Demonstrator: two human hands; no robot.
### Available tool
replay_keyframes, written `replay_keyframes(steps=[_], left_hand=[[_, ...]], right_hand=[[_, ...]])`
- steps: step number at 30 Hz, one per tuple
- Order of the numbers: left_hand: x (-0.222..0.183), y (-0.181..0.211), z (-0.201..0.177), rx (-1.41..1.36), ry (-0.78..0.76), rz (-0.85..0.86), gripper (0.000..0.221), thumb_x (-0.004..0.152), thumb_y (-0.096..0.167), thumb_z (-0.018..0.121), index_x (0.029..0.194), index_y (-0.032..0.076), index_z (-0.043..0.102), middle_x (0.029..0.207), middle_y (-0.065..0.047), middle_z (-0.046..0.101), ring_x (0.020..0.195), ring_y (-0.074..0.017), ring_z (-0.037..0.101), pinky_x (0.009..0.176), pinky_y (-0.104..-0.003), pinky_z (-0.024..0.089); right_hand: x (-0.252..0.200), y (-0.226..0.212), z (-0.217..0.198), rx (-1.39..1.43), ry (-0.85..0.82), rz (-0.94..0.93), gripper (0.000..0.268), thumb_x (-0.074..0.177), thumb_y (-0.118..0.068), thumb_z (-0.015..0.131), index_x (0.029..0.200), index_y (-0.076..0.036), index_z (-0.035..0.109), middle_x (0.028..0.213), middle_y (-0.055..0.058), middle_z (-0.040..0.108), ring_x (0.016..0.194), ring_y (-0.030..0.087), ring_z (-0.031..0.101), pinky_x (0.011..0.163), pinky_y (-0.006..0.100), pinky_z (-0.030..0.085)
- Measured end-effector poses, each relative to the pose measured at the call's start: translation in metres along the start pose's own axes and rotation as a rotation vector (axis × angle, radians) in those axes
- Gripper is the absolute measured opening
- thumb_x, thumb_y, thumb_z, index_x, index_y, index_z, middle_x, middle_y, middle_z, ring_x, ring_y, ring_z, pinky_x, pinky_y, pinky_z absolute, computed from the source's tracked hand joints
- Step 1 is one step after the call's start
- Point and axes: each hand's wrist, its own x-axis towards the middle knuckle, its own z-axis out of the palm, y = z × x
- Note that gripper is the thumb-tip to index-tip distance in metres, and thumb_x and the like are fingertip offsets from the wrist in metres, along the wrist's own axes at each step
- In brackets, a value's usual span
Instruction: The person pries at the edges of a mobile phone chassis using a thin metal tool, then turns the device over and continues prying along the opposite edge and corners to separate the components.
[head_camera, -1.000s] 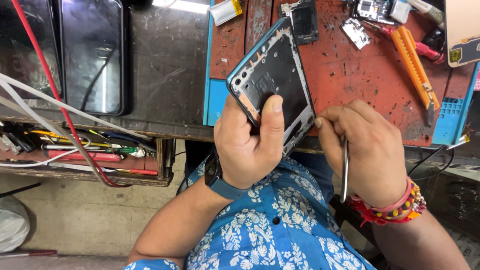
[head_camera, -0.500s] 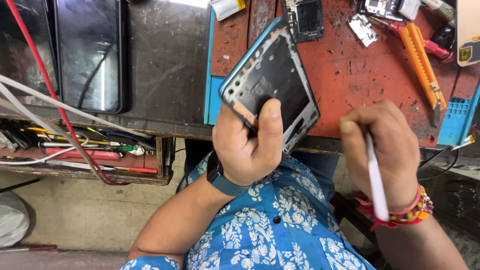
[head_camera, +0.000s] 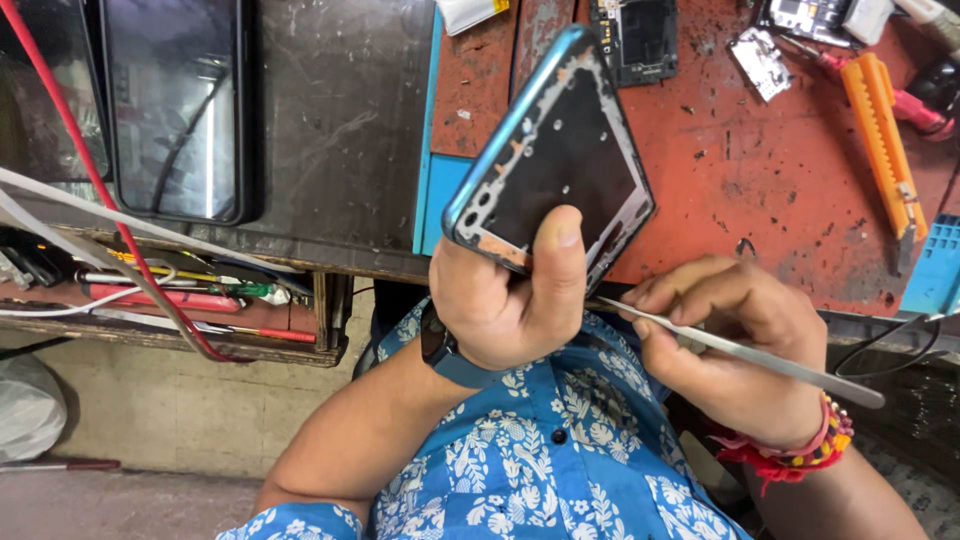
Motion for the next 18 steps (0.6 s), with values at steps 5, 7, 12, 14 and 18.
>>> replay_keyframes(steps=[5, 7, 12, 14, 18], left_hand=[[0.002, -0.002, -0.005, 0.011, -0.093, 0.017, 0.010, 0.109, 0.009, 0.064, 0.117, 0.004, 0.059, 0.093, -0.009, 0.071, 0.074, -0.0217, 0.074, 0.068, -0.029, 0.058], [0.002, -0.005, -0.006, -0.008, -0.121, 0.047, 0.012, 0.108, 0.006, 0.064, 0.117, 0.005, 0.057, 0.088, -0.008, 0.070, 0.068, -0.0210, 0.072, 0.062, -0.030, 0.056], [0.000, -0.016, 0.000, -0.021, -0.038, 0.228, 0.043, 0.110, 0.008, 0.064, 0.143, -0.007, 0.041, 0.089, -0.009, 0.068, 0.067, -0.0168, 0.068, 0.061, -0.031, 0.056], [-0.002, -0.018, 0.001, -0.030, -0.053, 0.257, 0.047, 0.111, 0.007, 0.065, 0.147, -0.005, 0.037, 0.087, -0.007, 0.066, 0.066, -0.0153, 0.066, 0.060, -0.031, 0.055], [-0.004, -0.021, 0.001, -0.021, -0.104, 0.262, 0.049, 0.103, 0.003, 0.067, 0.138, -0.010, 0.036, 0.069, -0.001, 0.062, 0.057, -0.0124, 0.060, 0.054, -0.034, 0.050]], right_hand=[[0.001, 0.002, 0.007, -0.072, 0.079, -0.004, 0.028, 0.088, 0.009, 0.075, 0.097, -0.001, 0.050, 0.100, 0.020, 0.073, 0.091, 0.018, 0.073, 0.080, 0.027, 0.061], [0.002, -0.001, 0.005, -0.010, 0.065, 0.013, 0.026, 0.091, 0.009, 0.071, 0.099, -0.002, 0.049, 0.102, 0.022, 0.073, 0.095, 0.019, 0.074, 0.088, 0.030, 0.063], [0.000, -0.003, 0.007, -0.061, 0.075, 0.011, 0.027, 0.093, 0.009, 0.069, 0.104, 0.000, 0.046, 0.105, 0.025, 0.072, 0.101, 0.021, 0.073, 0.089, 0.031, 0.063], [-0.002, -0.001, 0.008, -0.069, 0.085, 0.003, 0.030, 0.093, 0.008, 0.070, 0.108, 0.000, 0.045, 0.105, 0.025, 0.071, 0.103, 0.021, 0.073, 0.090, 0.031, 0.063], [-0.003, 0.000, 0.009, -0.104, 0.087, -0.006, 0.038, 0.093, 0.009, 0.070, 0.115, 0.000, 0.041, 0.108, 0.026, 0.071, 0.104, 0.022, 0.073, 0.090, 0.031, 0.063]])
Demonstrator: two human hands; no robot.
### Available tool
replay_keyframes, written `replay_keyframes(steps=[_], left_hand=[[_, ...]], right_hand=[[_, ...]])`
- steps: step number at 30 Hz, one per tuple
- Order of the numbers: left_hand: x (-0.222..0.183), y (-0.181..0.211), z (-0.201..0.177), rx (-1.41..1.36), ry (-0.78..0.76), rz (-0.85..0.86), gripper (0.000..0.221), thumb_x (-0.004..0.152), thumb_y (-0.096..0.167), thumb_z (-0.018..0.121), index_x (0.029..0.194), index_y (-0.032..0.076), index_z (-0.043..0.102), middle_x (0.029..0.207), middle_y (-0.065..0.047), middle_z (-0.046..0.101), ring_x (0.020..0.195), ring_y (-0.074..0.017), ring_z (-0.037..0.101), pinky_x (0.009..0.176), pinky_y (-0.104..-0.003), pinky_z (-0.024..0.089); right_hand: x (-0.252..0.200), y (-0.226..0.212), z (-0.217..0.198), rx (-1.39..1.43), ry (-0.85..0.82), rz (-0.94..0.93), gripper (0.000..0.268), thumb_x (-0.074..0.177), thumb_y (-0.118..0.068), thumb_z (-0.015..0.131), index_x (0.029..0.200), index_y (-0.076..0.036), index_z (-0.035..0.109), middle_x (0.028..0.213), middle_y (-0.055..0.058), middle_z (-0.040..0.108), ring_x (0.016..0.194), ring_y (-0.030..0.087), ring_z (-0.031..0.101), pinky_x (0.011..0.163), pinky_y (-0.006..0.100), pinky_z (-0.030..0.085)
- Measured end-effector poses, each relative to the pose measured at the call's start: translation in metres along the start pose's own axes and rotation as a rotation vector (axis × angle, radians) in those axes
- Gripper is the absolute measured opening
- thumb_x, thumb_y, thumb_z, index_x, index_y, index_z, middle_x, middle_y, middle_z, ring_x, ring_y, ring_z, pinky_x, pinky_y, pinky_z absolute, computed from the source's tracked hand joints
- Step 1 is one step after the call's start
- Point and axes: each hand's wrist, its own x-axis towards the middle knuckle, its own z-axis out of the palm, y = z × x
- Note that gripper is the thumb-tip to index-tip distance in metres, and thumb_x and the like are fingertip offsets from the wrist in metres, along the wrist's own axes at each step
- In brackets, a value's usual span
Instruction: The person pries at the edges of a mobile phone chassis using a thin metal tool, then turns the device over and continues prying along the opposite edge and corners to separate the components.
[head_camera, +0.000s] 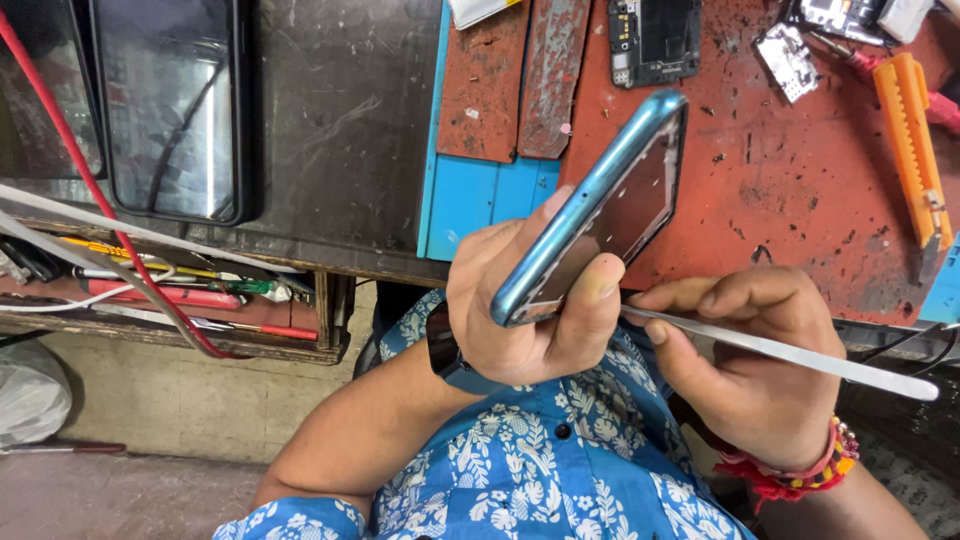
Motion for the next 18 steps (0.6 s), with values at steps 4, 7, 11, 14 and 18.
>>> replay_keyframes(steps=[4, 7, 11, 14, 18], left_hand=[[0.0017, 0.0007, 0.0009, -0.013, 0.033, -0.002, 0.046, 0.110, 0.005, 0.064, 0.143, -0.009, 0.035, 0.080, -0.005, 0.065, 0.065, -0.0147, 0.064, 0.057, -0.030, 0.054], [0.0024, 0.0038, -0.0017, 0.001, 0.027, -0.040, 0.046, 0.111, 0.006, 0.064, 0.145, -0.010, 0.037, 0.086, -0.007, 0.068, 0.067, -0.0154, 0.066, 0.058, -0.030, 0.054], [0.0031, 0.0031, 0.0011, 0.030, 0.061, -0.019, 0.045, 0.111, 0.007, 0.066, 0.144, -0.006, 0.039, 0.097, -0.013, 0.070, 0.069, -0.0172, 0.069, 0.062, -0.030, 0.057], [0.0030, 0.0026, 0.0021, 0.042, 0.075, -0.002, 0.045, 0.110, 0.007, 0.067, 0.144, -0.005, 0.039, 0.100, -0.013, 0.071, 0.070, -0.0171, 0.070, 0.063, -0.030, 0.059], [0.0015, 0.0026, 0.0024, 0.035, 0.073, -0.010, 0.047, 0.111, 0.008, 0.068, 0.145, -0.006, 0.038, 0.096, -0.009, 0.070, 0.069, -0.0157, 0.069, 0.063, -0.030, 0.058]], right_hand=[[0.0003, -0.0006, 0.0029, 0.025, -0.007, -0.024, 0.048, 0.093, 0.009, 0.071, 0.124, -0.003, 0.036, 0.110, 0.024, 0.072, 0.104, 0.021, 0.074, 0.090, 0.030, 0.062], [-0.0004, -0.0026, 0.0055, -0.026, 0.001, 0.014, 0.049, 0.092, 0.010, 0.070, 0.125, -0.002, 0.036, 0.113, 0.024, 0.071, 0.102, 0.022, 0.074, 0.094, 0.033, 0.063], [-0.0015, -0.0019, 0.0062, -0.018, 0.025, 0.024, 0.050, 0.091, 0.009, 0.071, 0.125, -0.002, 0.035, 0.109, 0.023, 0.073, 0.098, 0.021, 0.075, 0.089, 0.031, 0.062], [-0.0030, 0.0008, 0.0064, 0.057, 0.029, 0.042, 0.045, 0.093, 0.008, 0.069, 0.122, -0.002, 0.036, 0.107, 0.023, 0.072, 0.098, 0.021, 0.075, 0.088, 0.031, 0.063], [-0.0049, 0.0061, 0.0045, 0.113, 0.028, 0.029, 0.033, 0.098, 0.007, 0.068, 0.112, -0.002, 0.039, 0.105, 0.023, 0.072, 0.099, 0.021, 0.074, 0.087, 0.030, 0.062]])
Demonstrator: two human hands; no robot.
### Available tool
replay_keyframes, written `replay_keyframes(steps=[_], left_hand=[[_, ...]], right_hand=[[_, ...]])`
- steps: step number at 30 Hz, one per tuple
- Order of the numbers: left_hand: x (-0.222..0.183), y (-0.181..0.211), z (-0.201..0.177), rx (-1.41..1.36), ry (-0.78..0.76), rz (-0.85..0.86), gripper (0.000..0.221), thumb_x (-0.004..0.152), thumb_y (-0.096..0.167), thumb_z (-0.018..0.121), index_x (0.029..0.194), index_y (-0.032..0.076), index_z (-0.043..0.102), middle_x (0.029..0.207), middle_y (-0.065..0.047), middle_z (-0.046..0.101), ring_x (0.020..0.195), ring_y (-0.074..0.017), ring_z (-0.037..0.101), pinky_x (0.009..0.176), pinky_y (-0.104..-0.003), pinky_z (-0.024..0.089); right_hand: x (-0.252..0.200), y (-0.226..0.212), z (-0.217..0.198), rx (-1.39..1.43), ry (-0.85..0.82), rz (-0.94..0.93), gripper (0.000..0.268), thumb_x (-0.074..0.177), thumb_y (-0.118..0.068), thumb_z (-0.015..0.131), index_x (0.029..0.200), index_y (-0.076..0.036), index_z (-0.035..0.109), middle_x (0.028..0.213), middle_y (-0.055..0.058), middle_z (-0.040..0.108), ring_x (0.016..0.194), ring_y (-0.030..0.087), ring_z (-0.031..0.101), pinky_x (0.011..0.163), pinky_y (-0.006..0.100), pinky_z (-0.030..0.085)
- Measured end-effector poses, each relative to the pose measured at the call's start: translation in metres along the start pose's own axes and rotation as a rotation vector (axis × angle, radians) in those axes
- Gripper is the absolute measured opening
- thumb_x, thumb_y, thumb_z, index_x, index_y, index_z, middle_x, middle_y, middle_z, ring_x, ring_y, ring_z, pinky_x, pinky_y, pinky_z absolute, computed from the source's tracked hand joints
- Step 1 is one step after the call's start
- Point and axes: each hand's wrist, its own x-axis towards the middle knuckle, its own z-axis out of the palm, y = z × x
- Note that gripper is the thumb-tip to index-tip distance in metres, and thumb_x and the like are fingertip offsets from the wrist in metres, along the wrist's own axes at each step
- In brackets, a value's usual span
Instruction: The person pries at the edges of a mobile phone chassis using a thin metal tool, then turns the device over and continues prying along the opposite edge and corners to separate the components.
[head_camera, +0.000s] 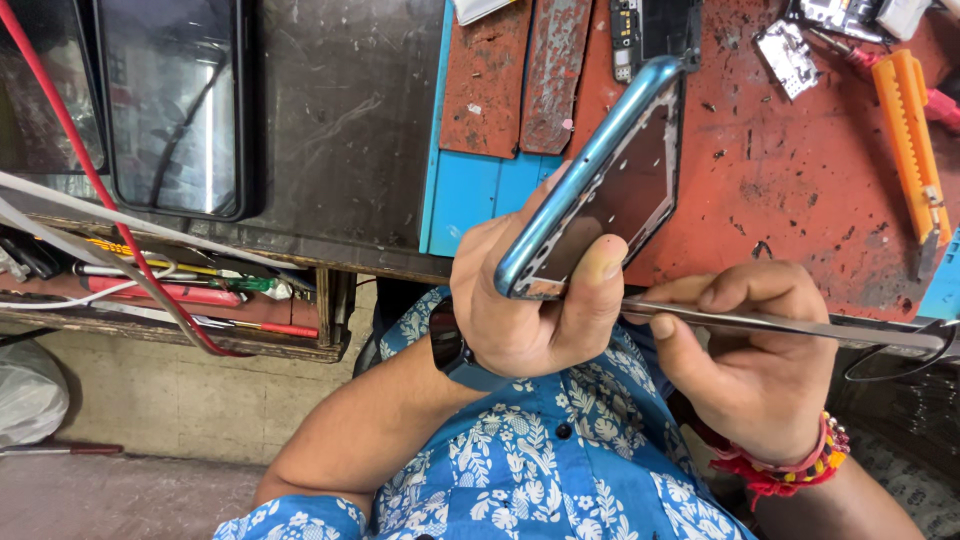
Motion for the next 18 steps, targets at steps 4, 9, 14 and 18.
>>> replay_keyframes(steps=[4, 9, 14, 18], left_hand=[[0.0001, -0.0003, 0.0000, -0.015, -0.010, -0.002, 0.049, 0.111, 0.007, 0.067, 0.147, -0.005, 0.037, 0.092, -0.006, 0.069, 0.068, -0.0144, 0.069, 0.062, -0.029, 0.057], [0.0014, 0.0021, -0.0006, -0.010, -0.033, -0.001, 0.049, 0.112, 0.006, 0.066, 0.149, -0.004, 0.034, 0.086, -0.005, 0.067, 0.066, -0.0139, 0.067, 0.061, -0.029, 0.055], [0.0017, 0.0016, -0.0019, -0.040, -0.074, -0.004, 0.052, 0.113, 0.006, 0.064, 0.151, -0.002, 0.030, 0.081, -0.002, 0.065, 0.065, -0.0127, 0.065, 0.059, -0.029, 0.053], [0.0014, 0.0031, -0.0021, -0.027, -0.079, 0.001, 0.052, 0.114, 0.006, 0.063, 0.153, 0.000, 0.029, 0.083, -0.003, 0.066, 0.065, -0.0129, 0.065, 0.061, -0.028, 0.054]], right_hand=[[-0.0028, 0.0041, -0.0018, 0.039, 0.004, 0.002, 0.028, 0.101, 0.006, 0.066, 0.113, -0.003, 0.042, 0.106, 0.023, 0.072, 0.100, 0.020, 0.073, 0.091, 0.031, 0.062], [-0.0056, 0.0078, -0.0002, 0.007, 0.032, 0.001, 0.024, 0.102, 0.005, 0.066, 0.108, -0.001, 0.043, 0.106, 0.024, 0.071, 0.097, 0.020, 0.072, 0.090, 0.029, 0.060], [-0.0039, 0.0075, 0.0005, 0.054, 0.041, -0.015, 0.024, 0.103, 0.002, 0.065, 0.108, -0.002, 0.042, 0.104, 0.022, 0.072, 0.096, 0.019, 0.074, 0.089, 0.029, 0.061], [-0.0056, 0.0079, 0.0021, 0.054, 0.049, 0.002, 0.024, 0.103, 0.003, 0.066, 0.107, -0.002, 0.043, 0.104, 0.023, 0.071, 0.096, 0.019, 0.073, 0.089, 0.029, 0.060]])
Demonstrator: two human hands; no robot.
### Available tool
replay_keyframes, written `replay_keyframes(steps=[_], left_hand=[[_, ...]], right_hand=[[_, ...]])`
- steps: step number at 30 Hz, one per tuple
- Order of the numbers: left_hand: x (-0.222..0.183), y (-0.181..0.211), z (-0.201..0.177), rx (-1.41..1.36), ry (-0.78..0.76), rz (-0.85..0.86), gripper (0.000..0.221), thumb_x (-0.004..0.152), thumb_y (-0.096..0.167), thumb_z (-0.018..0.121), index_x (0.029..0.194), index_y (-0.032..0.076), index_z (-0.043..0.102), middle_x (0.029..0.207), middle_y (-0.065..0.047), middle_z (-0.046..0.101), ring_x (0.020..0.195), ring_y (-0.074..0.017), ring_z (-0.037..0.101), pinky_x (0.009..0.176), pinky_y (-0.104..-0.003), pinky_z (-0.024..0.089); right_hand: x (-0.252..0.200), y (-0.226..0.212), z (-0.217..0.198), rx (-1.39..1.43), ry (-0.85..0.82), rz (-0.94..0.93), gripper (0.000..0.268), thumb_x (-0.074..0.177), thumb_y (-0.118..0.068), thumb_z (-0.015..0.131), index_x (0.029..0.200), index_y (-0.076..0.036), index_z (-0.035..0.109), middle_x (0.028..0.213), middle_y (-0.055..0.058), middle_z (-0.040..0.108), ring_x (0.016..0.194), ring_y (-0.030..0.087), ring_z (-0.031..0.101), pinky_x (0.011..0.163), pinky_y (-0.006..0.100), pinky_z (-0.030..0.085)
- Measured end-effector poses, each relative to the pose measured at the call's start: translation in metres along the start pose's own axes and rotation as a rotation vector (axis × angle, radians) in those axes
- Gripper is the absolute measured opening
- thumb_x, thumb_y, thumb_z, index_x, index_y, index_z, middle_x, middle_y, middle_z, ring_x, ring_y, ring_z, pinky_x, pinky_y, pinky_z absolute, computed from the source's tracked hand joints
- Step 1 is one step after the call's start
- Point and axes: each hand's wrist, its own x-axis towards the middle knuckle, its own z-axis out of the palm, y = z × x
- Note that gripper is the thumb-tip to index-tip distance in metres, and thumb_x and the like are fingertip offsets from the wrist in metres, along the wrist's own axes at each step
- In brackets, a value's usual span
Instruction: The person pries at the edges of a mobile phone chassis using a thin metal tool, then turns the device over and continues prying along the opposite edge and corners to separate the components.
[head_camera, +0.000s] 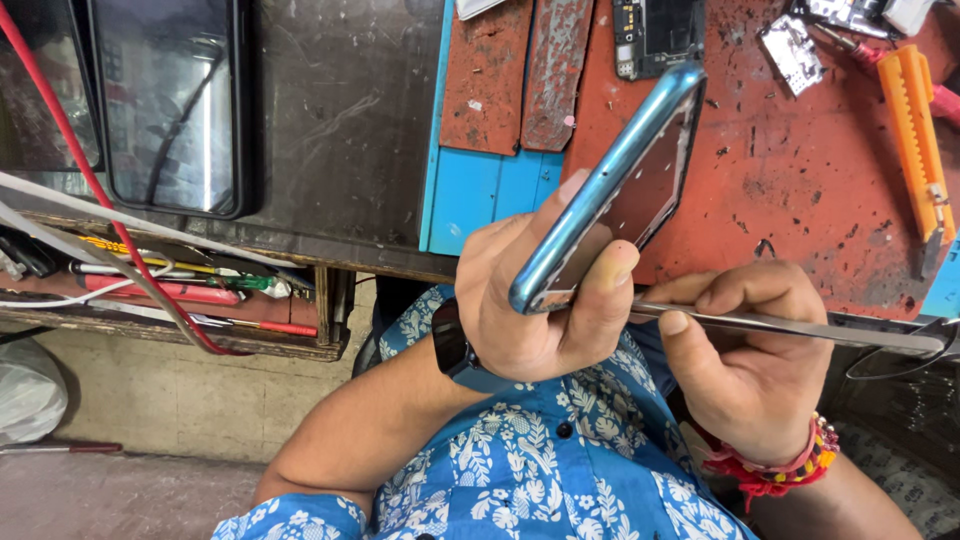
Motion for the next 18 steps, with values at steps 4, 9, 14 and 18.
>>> replay_keyframes(steps=[4, 9, 14, 18], left_hand=[[-0.0001, 0.0005, 0.0002, 0.011, -0.002, 0.012, 0.053, 0.115, 0.006, 0.063, 0.155, 0.001, 0.028, 0.087, -0.004, 0.066, 0.068, -0.0136, 0.066, 0.062, -0.029, 0.055], [-0.0003, 0.0004, 0.0001, -0.002, -0.001, 0.008, 0.054, 0.116, 0.007, 0.063, 0.156, 0.002, 0.027, 0.087, -0.003, 0.066, 0.068, -0.0135, 0.066, 0.062, -0.029, 0.055], [-0.0006, 0.0001, -0.0007, -0.007, -0.013, 0.006, 0.054, 0.116, 0.008, 0.064, 0.156, 0.001, 0.027, 0.086, -0.003, 0.066, 0.068, -0.0131, 0.066, 0.061, -0.028, 0.053], [-0.0014, 0.0005, -0.0003, -0.004, -0.010, -0.003, 0.054, 0.117, 0.009, 0.063, 0.157, 0.002, 0.027, 0.087, -0.003, 0.066, 0.068, -0.0129, 0.066, 0.061, -0.028, 0.053]], right_hand=[[-0.0009, 0.0003, -0.0002, -0.047, -0.011, -0.005, 0.025, 0.102, 0.004, 0.066, 0.107, -0.002, 0.042, 0.103, 0.023, 0.071, 0.094, 0.019, 0.072, 0.085, 0.028, 0.059], [0.0006, -0.0003, 0.0003, -0.016, 0.011, -0.023, 0.024, 0.104, 0.003, 0.065, 0.108, -0.002, 0.042, 0.103, 0.022, 0.071, 0.095, 0.019, 0.074, 0.088, 0.029, 0.061], [0.0012, 0.0003, 0.0011, -0.010, 0.003, -0.030, 0.024, 0.105, 0.003, 0.065, 0.108, -0.002, 0.042, 0.104, 0.023, 0.071, 0.095, 0.020, 0.072, 0.089, 0.029, 0.060], [0.0024, -0.0025, -0.0002, -0.001, -0.004, -0.008, 0.024, 0.105, 0.003, 0.065, 0.108, -0.002, 0.042, 0.103, 0.023, 0.071, 0.094, 0.020, 0.074, 0.089, 0.030, 0.062]])
